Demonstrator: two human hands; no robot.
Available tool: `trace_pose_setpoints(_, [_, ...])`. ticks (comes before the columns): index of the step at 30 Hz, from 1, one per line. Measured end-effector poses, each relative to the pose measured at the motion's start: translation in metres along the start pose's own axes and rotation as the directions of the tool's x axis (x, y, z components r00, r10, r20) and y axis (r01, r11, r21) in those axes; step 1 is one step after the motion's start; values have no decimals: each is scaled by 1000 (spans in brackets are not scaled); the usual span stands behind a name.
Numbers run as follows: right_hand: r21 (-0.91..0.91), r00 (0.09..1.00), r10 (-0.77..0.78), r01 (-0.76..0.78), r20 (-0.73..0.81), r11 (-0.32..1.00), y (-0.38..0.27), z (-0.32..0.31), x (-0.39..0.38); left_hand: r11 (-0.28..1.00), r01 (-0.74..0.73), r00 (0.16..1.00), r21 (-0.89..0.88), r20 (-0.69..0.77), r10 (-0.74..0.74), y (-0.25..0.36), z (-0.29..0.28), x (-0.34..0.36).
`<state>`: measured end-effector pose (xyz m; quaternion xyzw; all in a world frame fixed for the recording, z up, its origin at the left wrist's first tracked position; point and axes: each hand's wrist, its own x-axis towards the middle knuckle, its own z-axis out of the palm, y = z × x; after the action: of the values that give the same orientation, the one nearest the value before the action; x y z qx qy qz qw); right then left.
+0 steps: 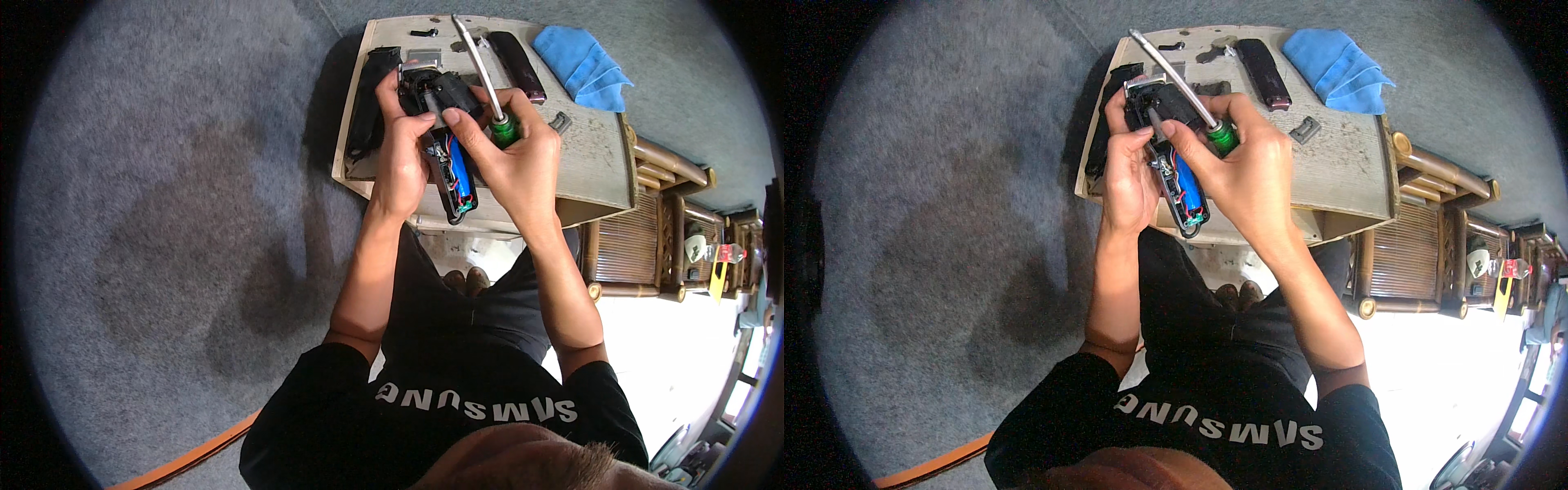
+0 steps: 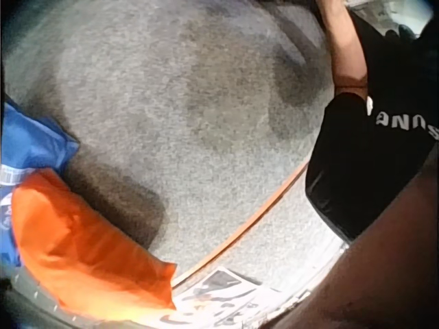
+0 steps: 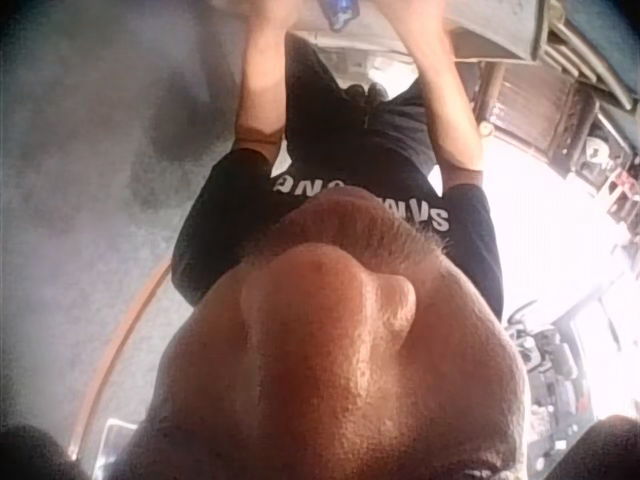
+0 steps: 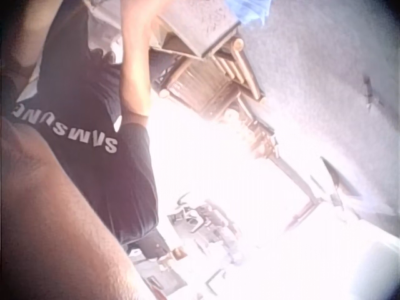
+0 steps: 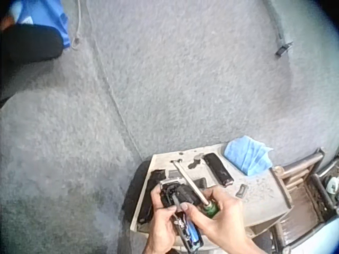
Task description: The person disassembles and attempts to repair a hair clipper by using a screwdriver to remove internal screws and components while holding the device open.
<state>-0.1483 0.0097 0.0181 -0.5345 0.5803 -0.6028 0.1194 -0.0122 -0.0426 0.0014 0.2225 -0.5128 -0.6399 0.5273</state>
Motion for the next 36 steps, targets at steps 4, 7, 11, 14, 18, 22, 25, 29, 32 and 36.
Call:
trace_pose_setpoints(4, [-19, 998, -66, 66, 16, 998, -1, -1, -2, 1000, -9, 1000, -22, 20, 9, 2, 4, -1])
trace_pose_setpoints(7, [4, 968, -235, 237, -88, 972, 9, 6, -1, 1000, -21, 1000, -6, -6, 21, 4, 9, -3])
trace_pose_setpoints(11, [-32, 976, -217, 216, -26, 976, 5, 6, -3, 997, -41, 999, 66, -14, 42, -1, 2, 0])
trace_pose_setpoints(14, [-34, 978, -210, 210, 19, 977, -1, 1, -4, 977, -82, 996, 195, -29, 89, -4, -3, 1])
trace_pose_setpoints(18, [71, 986, -164, 161, 35, 984, 5, -2, -3, 1000, 3, 998, -8, -59, -3, 7, 8, -4])
trace_pose_setpoints(22, [148, 990, -30, 10, 137, 989, 8, -7, -3, 996, 56, 998, -72, -26, -58, 8, 7, -5])
trace_pose_setpoints(25, [115, 983, 55, -76, 177, 991, 3, -10, -2, 999, -7, 999, -49, -45, 4, 4, 6, -3])
trace_pose_setpoints(29, [113, 984, 27, -47, 175, 993, 6, -9, -2, 997, -9, 998, -75, -56, 5, 1, 3, -2])
trace_pose_setpoints(32, [132, 984, -9, -15, 179, 991, 5, -11, -3, 995, 13, 999, -99, -31, -16, 2, 3, -1])
trace_pose_setpoints(36, [145, 976, -37, 6, 213, 989, 1, -13, -1, 999, 25, 999, -43, -24, -26, 4, 2, -2])
